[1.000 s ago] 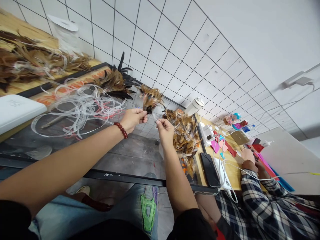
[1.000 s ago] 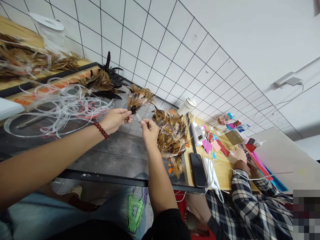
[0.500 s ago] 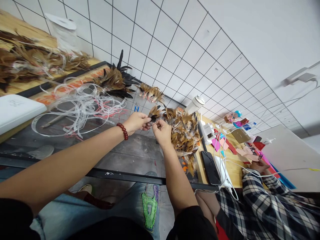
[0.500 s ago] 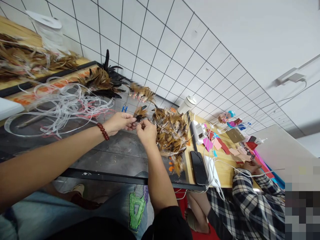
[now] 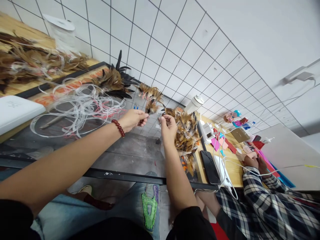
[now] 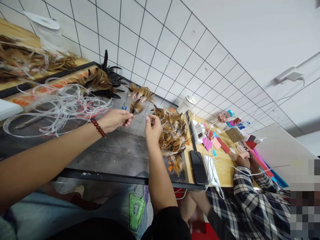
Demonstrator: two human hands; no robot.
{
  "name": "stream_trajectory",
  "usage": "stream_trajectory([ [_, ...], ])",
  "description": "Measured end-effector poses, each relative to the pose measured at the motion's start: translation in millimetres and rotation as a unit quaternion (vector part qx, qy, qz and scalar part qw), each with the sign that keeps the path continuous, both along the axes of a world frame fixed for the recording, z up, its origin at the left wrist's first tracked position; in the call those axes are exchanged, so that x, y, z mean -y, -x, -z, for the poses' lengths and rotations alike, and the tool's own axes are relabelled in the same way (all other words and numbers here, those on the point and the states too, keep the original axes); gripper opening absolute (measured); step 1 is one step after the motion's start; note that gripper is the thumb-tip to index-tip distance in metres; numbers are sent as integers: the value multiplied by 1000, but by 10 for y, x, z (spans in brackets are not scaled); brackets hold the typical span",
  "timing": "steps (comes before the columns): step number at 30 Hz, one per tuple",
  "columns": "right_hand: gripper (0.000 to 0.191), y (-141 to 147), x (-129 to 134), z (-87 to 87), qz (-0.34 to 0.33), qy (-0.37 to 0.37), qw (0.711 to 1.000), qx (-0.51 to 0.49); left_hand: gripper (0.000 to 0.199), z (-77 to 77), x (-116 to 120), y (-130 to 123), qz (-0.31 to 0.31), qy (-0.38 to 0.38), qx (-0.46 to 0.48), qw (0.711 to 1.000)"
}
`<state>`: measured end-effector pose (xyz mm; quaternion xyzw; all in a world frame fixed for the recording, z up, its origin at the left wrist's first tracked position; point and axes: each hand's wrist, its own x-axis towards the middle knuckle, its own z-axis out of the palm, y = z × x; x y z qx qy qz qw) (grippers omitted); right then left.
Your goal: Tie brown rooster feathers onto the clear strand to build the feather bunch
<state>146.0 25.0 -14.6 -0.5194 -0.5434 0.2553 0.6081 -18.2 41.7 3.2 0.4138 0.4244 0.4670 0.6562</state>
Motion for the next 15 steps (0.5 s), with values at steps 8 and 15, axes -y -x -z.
stream_trajectory([
  [8,33,114,30,20,-254,162,941,-151,15,-9,13,12,119,69,109,984],
  [15,37,34,54,-7,-330,209,890,-236,19,-13,83,-64,156,211,205,943],
])
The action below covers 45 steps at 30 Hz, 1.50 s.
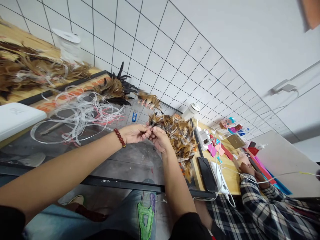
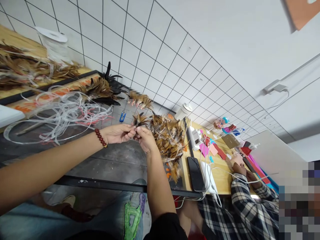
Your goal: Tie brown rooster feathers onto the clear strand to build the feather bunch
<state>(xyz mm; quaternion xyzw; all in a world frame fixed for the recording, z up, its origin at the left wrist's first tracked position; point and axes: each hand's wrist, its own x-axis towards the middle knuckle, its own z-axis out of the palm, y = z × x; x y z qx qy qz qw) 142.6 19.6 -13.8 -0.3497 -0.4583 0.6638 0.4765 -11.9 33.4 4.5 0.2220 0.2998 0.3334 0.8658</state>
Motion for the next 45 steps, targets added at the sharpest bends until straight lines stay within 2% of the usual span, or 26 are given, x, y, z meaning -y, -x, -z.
stream_trajectory([
  [4,33,38,-45,47,23,26,999,-24,18,22,-5,-33,-14,-3,-5,1000],
  [7,34,87,-90,112,74,29,997,-7,14,87,-21,-39,-18,-79,-54,995],
  [10,34,60,-123,100,156,-38,985,62,17,139,-39,-28,-13,-165,-104,981],
  [12,31,-15,-131,2,225,-126,950,176,17,146,-59,-13,-62,-190,-133,971],
  [13,29,-60,-134,-72,245,-172,917,265,16,141,-75,-2,-111,-193,-145,964],
  [14,26,-102,-141,-154,244,-211,869,374,13,131,-94,11,-176,-191,-154,953],
  [15,23,-134,-155,-236,225,-238,808,489,10,117,-118,26,-245,-185,-156,939],
  [18,21,-136,-255,-410,133,-284,571,759,2,49,-199,86,-395,-155,-140,895],
  [19,23,-104,-304,-430,100,-293,498,810,3,14,-220,109,-424,-147,-132,884],
  [20,26,-61,-352,-430,68,-300,441,843,5,-29,-232,134,-446,-144,-126,874],
  [21,28,-14,-392,-413,37,-307,402,862,7,-79,-232,159,-462,-147,-124,866],
  [22,30,35,-416,-384,9,-314,380,870,7,-136,-217,183,-474,-154,-124,858],
  [24,30,114,-393,-312,-34,-331,369,868,8,-253,-148,231,-486,-183,-120,846],
  [27,28,144,-158,-234,-99,-380,360,846,9,-377,10,296,-467,-236,-130,843],
  [31,26,46,374,-236,-165,-457,326,811,10,-339,153,383,-451,-290,-176,825],
  [35,21,34,989,-248,-175,-504,347,771,10,-192,161,461,-444,-279,-207,826],
  [38,19,196,1456,-214,-160,-555,373,726,10,-121,161,491,-431,-277,-232,827],
  [40,21,338,1663,-201,-150,-608,383,679,9,-92,177,502,-428,-272,-244,827],
  [42,24,437,1666,-231,-146,-650,387,638,8,-70,200,520,-427,-263,-249,829],
  [43,26,458,1569,-270,-138,-653,388,636,8,-61,209,535,-425,-260,-248,831],
  [45,26,447,1194,-390,-89,-593,389,699,7,-51,222,577,-424,-263,-243,832],
])
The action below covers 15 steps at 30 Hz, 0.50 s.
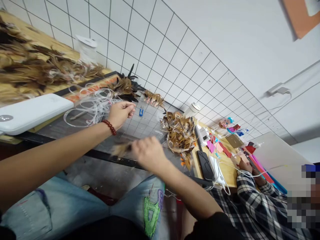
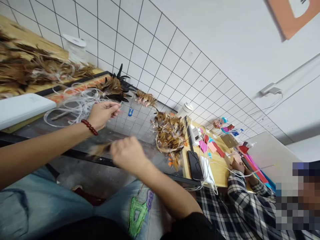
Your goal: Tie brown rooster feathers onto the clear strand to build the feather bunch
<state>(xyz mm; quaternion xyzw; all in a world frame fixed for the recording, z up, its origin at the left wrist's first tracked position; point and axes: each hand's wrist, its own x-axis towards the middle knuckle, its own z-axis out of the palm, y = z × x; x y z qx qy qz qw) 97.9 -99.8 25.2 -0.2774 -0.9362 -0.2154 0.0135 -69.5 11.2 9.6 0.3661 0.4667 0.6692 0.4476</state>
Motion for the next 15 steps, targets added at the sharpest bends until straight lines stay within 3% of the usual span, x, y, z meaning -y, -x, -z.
stream_trajectory([
  [3,26,-35,-709,-189,241,-8,970,22,7,-13,13,86,-14,-17,-11,1000],
  [4,27,-20,-871,-218,290,14,956,42,7,-25,21,119,-19,-21,-15,999],
  [5,27,12,-954,-219,298,50,950,78,7,-38,33,154,-22,-23,-17,999],
  [6,26,55,-945,-190,280,63,954,89,8,-50,48,191,-23,-24,-17,999],
  [8,21,135,-669,-56,195,88,971,104,9,-63,84,275,-26,-21,-19,999],
  [10,22,124,-186,99,-42,79,990,112,9,-59,121,367,-32,-22,-33,999],
  [11,23,69,52,148,-111,68,986,103,10,-52,137,410,-35,-27,-46,998],
  [13,25,-122,367,151,-177,58,978,92,10,-41,162,475,-37,-35,-77,996],
  [15,24,-349,379,52,-146,53,984,81,10,-46,178,493,-36,-37,-100,994],
])
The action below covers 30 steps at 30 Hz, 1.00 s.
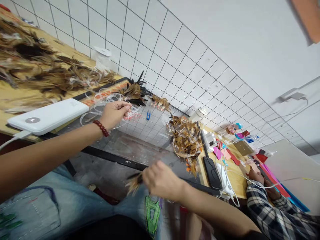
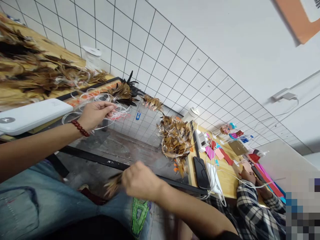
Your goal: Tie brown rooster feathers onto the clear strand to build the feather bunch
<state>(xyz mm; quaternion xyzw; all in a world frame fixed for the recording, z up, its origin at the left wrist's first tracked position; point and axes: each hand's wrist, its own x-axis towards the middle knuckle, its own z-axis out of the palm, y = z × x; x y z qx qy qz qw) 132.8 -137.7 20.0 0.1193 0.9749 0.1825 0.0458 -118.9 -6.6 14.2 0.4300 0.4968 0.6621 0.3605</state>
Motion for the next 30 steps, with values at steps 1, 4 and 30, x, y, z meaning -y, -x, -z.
stream_trajectory([
  [1,22,-97,-88,-60,69,-14,998,6,10,-12,4,-10,2,2,-5,1000],
  [4,18,-216,-394,-153,326,-65,943,20,10,-76,1,-95,14,6,-4,1000],
  [30,26,-665,-533,-308,312,-62,902,-293,15,-360,-49,-228,2,-1,-82,997],
])
